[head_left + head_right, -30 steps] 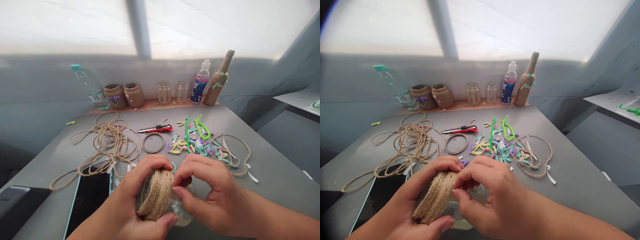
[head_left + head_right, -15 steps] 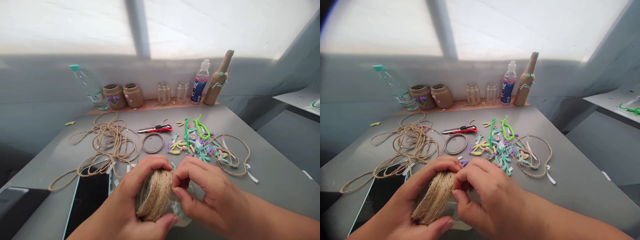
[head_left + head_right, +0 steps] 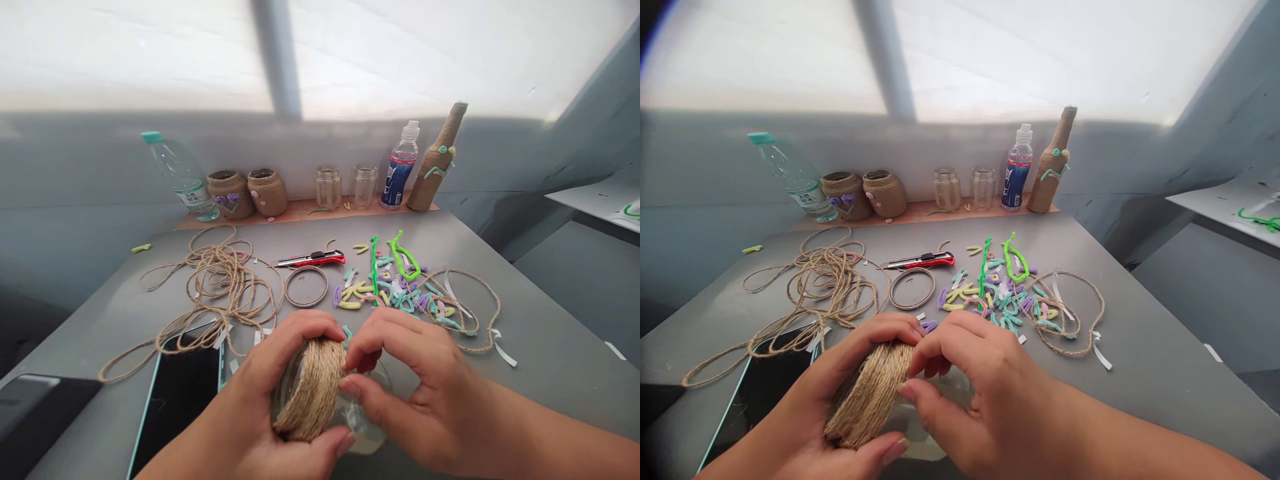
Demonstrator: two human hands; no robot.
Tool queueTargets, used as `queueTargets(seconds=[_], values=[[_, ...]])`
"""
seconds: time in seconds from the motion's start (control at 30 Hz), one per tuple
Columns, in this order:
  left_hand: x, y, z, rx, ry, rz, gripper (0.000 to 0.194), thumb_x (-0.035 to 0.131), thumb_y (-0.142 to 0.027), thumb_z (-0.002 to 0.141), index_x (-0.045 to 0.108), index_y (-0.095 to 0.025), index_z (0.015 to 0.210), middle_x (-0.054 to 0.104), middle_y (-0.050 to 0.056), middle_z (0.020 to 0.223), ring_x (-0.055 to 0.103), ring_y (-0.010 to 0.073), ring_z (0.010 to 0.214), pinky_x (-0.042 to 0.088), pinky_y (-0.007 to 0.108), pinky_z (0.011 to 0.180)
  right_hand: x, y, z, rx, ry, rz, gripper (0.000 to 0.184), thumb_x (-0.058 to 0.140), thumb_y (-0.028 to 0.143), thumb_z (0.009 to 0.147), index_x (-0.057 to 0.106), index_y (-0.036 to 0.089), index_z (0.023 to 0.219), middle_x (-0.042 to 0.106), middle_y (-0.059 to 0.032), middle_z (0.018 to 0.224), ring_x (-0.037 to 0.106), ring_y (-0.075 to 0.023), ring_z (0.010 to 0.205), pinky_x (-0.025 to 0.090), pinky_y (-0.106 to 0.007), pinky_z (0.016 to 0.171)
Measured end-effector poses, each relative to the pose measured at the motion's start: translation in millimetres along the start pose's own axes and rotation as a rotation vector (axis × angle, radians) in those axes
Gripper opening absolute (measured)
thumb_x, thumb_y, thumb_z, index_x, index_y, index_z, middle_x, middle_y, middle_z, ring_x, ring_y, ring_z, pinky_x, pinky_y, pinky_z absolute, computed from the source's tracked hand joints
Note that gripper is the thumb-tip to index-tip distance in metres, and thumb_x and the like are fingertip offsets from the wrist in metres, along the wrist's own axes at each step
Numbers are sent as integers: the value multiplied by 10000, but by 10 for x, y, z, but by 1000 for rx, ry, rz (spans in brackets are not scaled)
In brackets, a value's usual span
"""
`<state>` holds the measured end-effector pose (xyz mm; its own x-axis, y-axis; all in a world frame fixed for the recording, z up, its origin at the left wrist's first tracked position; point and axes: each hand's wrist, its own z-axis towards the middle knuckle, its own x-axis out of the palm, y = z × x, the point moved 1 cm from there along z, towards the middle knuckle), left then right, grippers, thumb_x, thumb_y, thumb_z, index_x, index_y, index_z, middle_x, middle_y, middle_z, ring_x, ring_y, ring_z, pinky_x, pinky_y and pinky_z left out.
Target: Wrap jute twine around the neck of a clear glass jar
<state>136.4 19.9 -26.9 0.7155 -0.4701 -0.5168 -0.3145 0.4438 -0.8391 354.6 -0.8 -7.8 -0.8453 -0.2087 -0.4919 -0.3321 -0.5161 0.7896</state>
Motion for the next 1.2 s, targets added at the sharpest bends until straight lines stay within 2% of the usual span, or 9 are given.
queueTargets(seconds=[0.23,0.37,0.5,0.6,0.77,1.0,1.2], values=[[-16,49,-9,39,2,19,738,797,-228,738,418,-373,1354,544,25,1309,593,273,1201,536,345,1017,-34,30,18,107,96,17,72,580,133,974,564,200,954,596,-11,934,553,-140,872,451,-244,761],[-31,66,-22,42,-1,41,738,778,-197,734,425,-370,1358,538,25,1334,561,275,1251,495,362,1075,-38,-39,42,243,20,-27,73,526,196,1016,548,217,949,578,5,900,525,-138,800,444,-254,719],[-46,78,-17,44,-8,71,721,769,-200,732,443,-363,1354,542,32,1350,544,293,1278,470,390,1104,-49,-154,77,281,-86,-118,84,507,220,1030,551,220,957,603,1,895,530,-146,785,446,-272,719],[-49,86,-19,39,-8,91,724,781,-220,736,444,-361,1361,543,40,1364,539,305,1289,467,401,1110,-57,-212,94,253,-123,-179,79,525,173,1012,594,211,1009,650,-27,976,575,-165,862,466,-296,781],[-41,99,-29,50,-21,85,709,784,-230,744,456,-355,1361,550,47,1371,540,309,1300,472,410,1114,-50,-195,83,133,-133,-183,217,558,131,986,646,226,1160,686,-37,1081,617,-176,944,489,-316,851],[-41,99,-11,61,-25,80,747,798,-218,736,444,-360,1378,559,49,1361,554,312,1290,494,405,1097,-73,-67,56,-80,-118,-25,207,687,81,881,709,182,1060,664,-32,971,632,-145,908,520,-263,850],[-44,81,13,40,-2,52,721,777,-203,748,441,-363,1365,554,32,1338,562,280,1263,499,370,1084,-62,-57,57,-144,-72,-22,280,677,19,841,746,152,1078,674,-75,986,649,-159,913,551,-270,848]])
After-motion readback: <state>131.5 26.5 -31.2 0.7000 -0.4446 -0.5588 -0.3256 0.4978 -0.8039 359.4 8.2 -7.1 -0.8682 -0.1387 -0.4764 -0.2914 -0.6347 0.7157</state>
